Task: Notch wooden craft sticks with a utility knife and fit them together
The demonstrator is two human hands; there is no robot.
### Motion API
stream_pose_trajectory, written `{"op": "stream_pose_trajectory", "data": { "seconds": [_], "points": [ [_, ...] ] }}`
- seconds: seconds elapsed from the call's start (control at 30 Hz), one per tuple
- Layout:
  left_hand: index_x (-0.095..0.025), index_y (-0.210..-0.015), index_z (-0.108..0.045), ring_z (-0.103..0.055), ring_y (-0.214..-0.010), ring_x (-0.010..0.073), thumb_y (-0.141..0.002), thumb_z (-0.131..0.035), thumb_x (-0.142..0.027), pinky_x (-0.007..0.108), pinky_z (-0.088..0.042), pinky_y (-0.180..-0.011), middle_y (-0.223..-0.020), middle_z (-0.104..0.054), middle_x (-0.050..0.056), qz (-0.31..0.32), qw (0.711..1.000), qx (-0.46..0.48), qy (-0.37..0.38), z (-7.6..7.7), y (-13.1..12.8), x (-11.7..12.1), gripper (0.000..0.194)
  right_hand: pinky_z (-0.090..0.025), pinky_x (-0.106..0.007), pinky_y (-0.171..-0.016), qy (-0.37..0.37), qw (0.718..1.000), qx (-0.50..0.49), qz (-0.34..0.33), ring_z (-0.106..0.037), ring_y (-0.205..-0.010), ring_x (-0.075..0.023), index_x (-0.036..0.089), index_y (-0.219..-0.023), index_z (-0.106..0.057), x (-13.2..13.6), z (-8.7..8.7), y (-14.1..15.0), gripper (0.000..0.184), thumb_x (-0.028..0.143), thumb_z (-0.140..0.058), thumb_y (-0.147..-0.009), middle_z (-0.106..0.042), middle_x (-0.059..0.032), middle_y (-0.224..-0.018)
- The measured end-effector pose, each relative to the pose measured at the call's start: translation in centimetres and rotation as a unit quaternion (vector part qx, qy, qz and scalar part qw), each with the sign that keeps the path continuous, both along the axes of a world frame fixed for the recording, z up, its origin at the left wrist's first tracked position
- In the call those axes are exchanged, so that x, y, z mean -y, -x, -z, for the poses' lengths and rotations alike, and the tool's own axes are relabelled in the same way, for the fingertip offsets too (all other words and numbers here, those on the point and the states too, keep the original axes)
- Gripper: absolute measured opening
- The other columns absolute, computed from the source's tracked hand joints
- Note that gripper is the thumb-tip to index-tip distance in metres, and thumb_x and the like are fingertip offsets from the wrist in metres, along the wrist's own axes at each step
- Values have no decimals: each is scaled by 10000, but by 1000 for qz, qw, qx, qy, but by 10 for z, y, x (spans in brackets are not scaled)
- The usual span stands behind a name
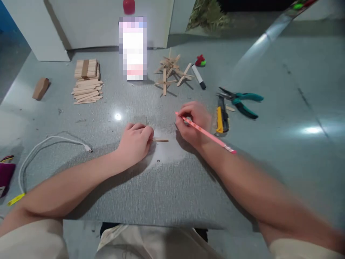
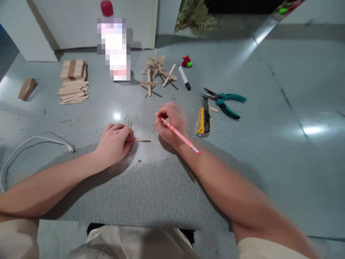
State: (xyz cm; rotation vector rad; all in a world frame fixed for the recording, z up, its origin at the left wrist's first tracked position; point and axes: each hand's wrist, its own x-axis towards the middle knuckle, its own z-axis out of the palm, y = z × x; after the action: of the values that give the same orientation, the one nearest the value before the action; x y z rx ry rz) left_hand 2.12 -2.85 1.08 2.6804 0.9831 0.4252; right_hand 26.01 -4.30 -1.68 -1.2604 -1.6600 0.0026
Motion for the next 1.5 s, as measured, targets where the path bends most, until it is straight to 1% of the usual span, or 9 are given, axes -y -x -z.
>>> {"op": "stream_pose_trajectory", "data": {
  "seconds": [0.17, 0.4, 0.67, 0.8, 0.93, 1.03, 1.13, 1.33, 1.5],
  "points": [
    [-197, -861, -588, -658, -965, 263, -852, -573, -94, 403, -402, -836, -842, -746, 41, 7, 1000, -14, -4, -1, 0, -3, 104, -523, -401, -715, 10, 1000, 17, -2, -609, -813, -227, 279, -826, -528, 3, 3, -1, 197, 95, -597, -815, -631, -49, -857],
    [-192, -882, -619, -653, -983, 262, -890, -563, -140, 405, -387, -865, -875, -750, 47, 2, 1000, -24, -4, 3, 2, -5, 77, -521, -368, -726, 53, 998, 24, -27, -622, -817, -205, 264, -844, -550, 25, 3, 5, 199, 70, -568, -801, -638, -38, -871],
    [-202, -871, -627, -654, -986, 268, -881, -567, -153, 407, -374, -852, -894, -753, 43, -4, 999, -30, 13, 7, 1, -6, 79, -516, -346, -729, 71, 997, 8, -1, -625, -823, -191, 245, -866, -585, 39, 5, 3, 194, 58, -579, -818, -639, -27, -879],
    [-204, -879, -628, -657, -969, 262, -845, -584, -142, 403, -376, -846, -890, -752, 31, -2, 999, -21, 25, 7, 0, -7, 84, -538, -337, -755, 69, 997, 17, -6, -630, -845, -175, 207, -900, -618, 40, 9, -1, 45, 167, -629, -915, -645, -29, -923],
    [-205, -878, -633, -657, -944, 253, -819, -598, -136, 398, -389, -845, -890, -750, 27, -6, 999, -13, 34, 7, 0, -7, 98, -559, -341, -779, 80, 996, 21, -31, -639, -862, -163, 171, -955, -640, 41, 9, -3, 166, 334, -646, -983, -659, -26, -970],
    [-206, -884, -635, -657, -937, 245, -825, -603, -148, 393, -400, -847, -891, -749, 27, -8, 999, -8, 42, 8, -1, -7, 89, -554, -353, -787, 97, 994, 16, -53, -654, -882, -185, 214, -906, -622, 43, 7, -4, 59, 181, -594, -946, -664, -39, -957],
    [-207, -880, -628, -659, -933, 237, -836, -611, -169, 392, -413, -859, -887, -746, 22, -5, 999, -2, 53, 9, -2, -7, 60, -548, -367, -777, 121, 989, 14, -80, -667, -866, -199, 250, -908, -604, 43, 7, -5, 198, 76, -511, -901, -679, -40, -942],
    [-204, -873, -621, -669, -935, 231, -855, -608, -174, 399, -429, -872, -890, -747, 22, 8, 998, 16, 66, 8, -1, -9, 37, -515, -317, -702, 145, 983, 32, -112, -636, -769, -181, 248, -913, -569, 40, 6, -2, 221, 40, -511, -865, -653, -17, -830],
    [-202, -869, -618, -666, -908, 217, -832, -633, -147, 385, -443, -849, -865, -736, 11, 15, 997, 21, 75, 7, 1, -9, 68, -497, -299, -679, 158, 978, 52, -128, -608, -748, -175, 231, -926, -564, 38, 2, 3, 188, 55, -537, -869, -631, -28, -834]
  ]
}}
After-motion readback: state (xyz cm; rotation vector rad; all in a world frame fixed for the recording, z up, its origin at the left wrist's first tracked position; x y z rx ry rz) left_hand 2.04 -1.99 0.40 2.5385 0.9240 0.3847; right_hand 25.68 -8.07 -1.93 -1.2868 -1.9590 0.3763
